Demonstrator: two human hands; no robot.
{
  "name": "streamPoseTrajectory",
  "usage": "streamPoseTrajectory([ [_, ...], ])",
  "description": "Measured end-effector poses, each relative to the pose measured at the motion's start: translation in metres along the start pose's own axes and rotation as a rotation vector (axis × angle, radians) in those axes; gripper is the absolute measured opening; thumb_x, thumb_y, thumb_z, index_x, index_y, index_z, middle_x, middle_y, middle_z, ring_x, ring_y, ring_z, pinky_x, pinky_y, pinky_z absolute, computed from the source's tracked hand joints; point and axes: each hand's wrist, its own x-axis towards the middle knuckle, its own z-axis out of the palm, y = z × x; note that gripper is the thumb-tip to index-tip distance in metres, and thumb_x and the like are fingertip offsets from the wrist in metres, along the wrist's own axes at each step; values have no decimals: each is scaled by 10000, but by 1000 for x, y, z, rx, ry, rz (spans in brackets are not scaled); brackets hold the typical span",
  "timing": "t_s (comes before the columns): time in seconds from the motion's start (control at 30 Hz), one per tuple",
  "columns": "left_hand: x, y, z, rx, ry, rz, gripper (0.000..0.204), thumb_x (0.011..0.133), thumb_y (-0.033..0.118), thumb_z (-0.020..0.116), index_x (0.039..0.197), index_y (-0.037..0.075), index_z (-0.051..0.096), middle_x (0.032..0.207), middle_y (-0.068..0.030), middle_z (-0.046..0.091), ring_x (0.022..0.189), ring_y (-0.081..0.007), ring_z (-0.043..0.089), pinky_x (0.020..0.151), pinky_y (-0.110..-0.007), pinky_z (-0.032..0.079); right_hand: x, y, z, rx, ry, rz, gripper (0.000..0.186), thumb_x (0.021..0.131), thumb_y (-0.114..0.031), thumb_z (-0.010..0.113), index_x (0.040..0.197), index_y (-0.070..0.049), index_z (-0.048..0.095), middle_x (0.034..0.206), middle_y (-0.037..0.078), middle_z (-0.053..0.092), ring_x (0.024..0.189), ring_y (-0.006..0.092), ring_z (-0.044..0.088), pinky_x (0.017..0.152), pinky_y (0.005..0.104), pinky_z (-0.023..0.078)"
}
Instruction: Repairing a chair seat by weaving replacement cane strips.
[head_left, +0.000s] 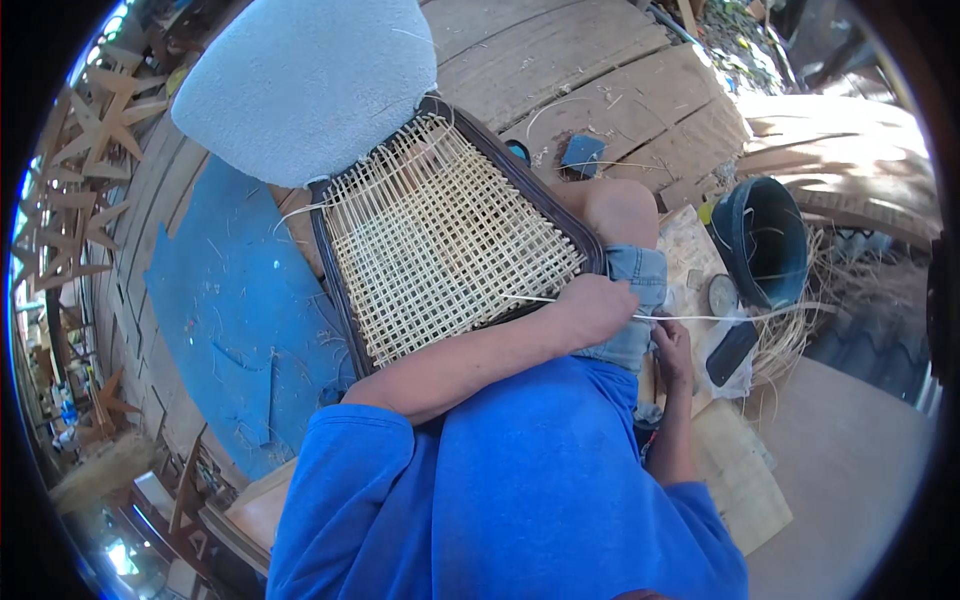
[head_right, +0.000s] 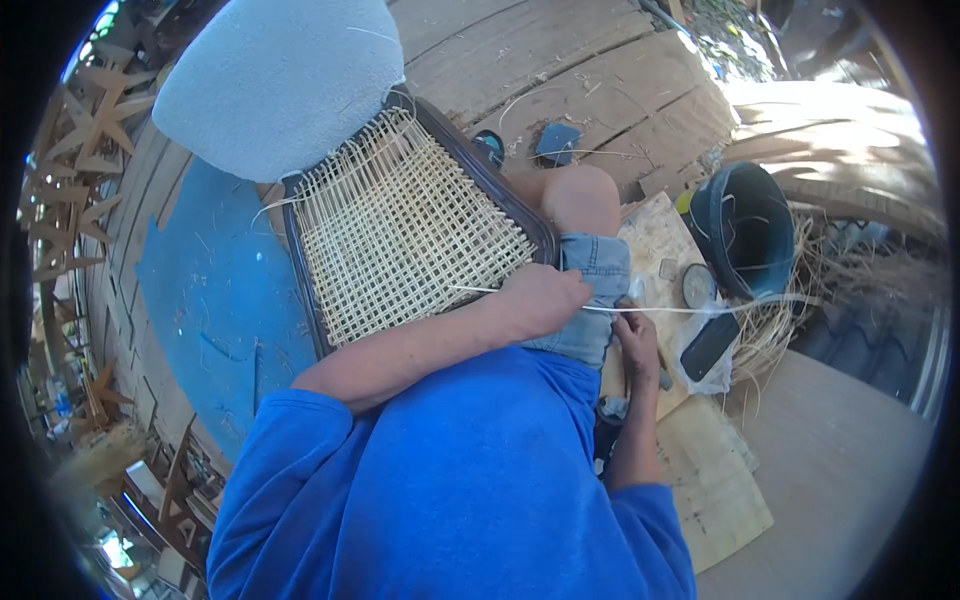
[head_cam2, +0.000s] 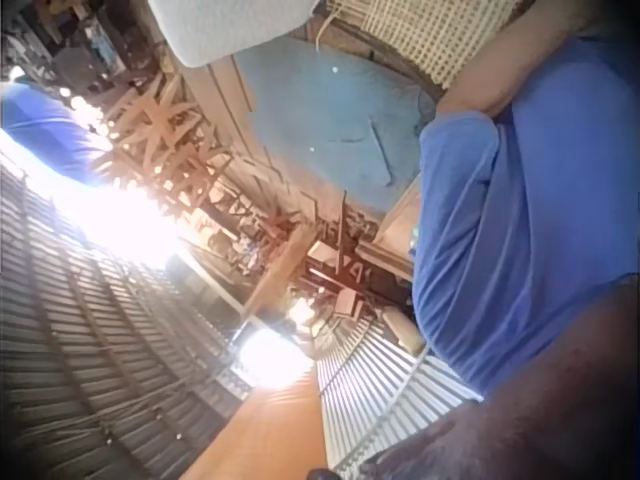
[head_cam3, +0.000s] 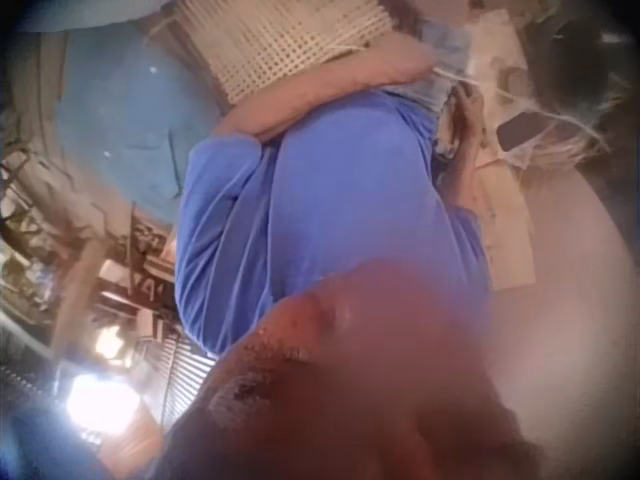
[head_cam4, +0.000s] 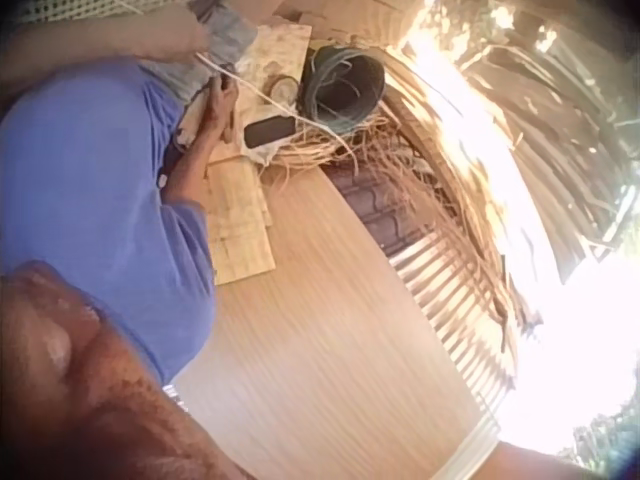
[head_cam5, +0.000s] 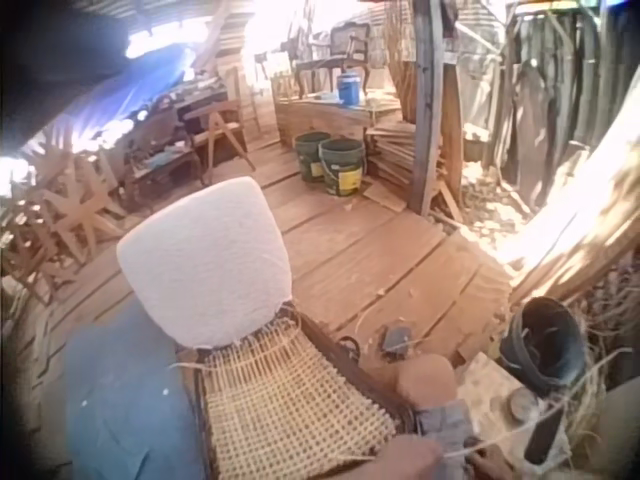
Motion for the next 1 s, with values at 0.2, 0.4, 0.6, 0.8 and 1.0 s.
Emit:
streamPoseTrajectory([
  [0.2, -15, 15, -2, -25, 23, 20, 76, 720, 103, 494, 743, 61, 552, 716, -105, 564, 622, -234, 607, 500, -342, 476, -18, 6, -11, 45, -7, 31, 154, 769, -186, 541, 775, -32, 530, 648, -58, 432, 586, 42, 361, 515, 195, 290],
  [0.4, -21, 8, -2, -67, -48, -31, 94, 739, 129, 493, 785, 56, 531, 735, -107, 545, 600, -269, 591, 512, -380, 473, -33, 3, -8, 53, 33, 1, 176, 789, -184, 528, 773, -9, 540, 666, -23, 487, 617, 61, 422, 555, 206, 341],
  [0.6, -24, -5, 9, -163, -91, -147, 135, 778, 143, 478, 857, 46, 528, 772, -115, 548, 638, -301, 579, 552, -399, 471, -13, 5, -4, -133, 42, -60, 178, 813, -150, 537, 839, 20, 583, 668, 16, 532, 623, 80, 476, 569, 219, 384],
  [0.8, -55, -26, -28, -679, 184, -308, 184, 834, 176, 463, 965, 54, 505, 779, -152, 565, 661, -336, 562, 596, -393, 445, 19, -23, 9, -281, 159, -209, 138, 821, -113, 516, 886, -6, 572, 759, 10, 551, 666, 67, 483, 592, 200, 387],
  [1.0, -80, -42, -43, -811, 38, -572, 227, 862, 246, 431, 923, 44, 517, 712, -193, 571, 696, -333, 567, 628, -394, 435, 17, -125, 49, -67, -148, -192, 154, 811, -86, 506, 947, -34, 554, 776, 4, 539, 624, 53, 481, 534, 194, 392],
])
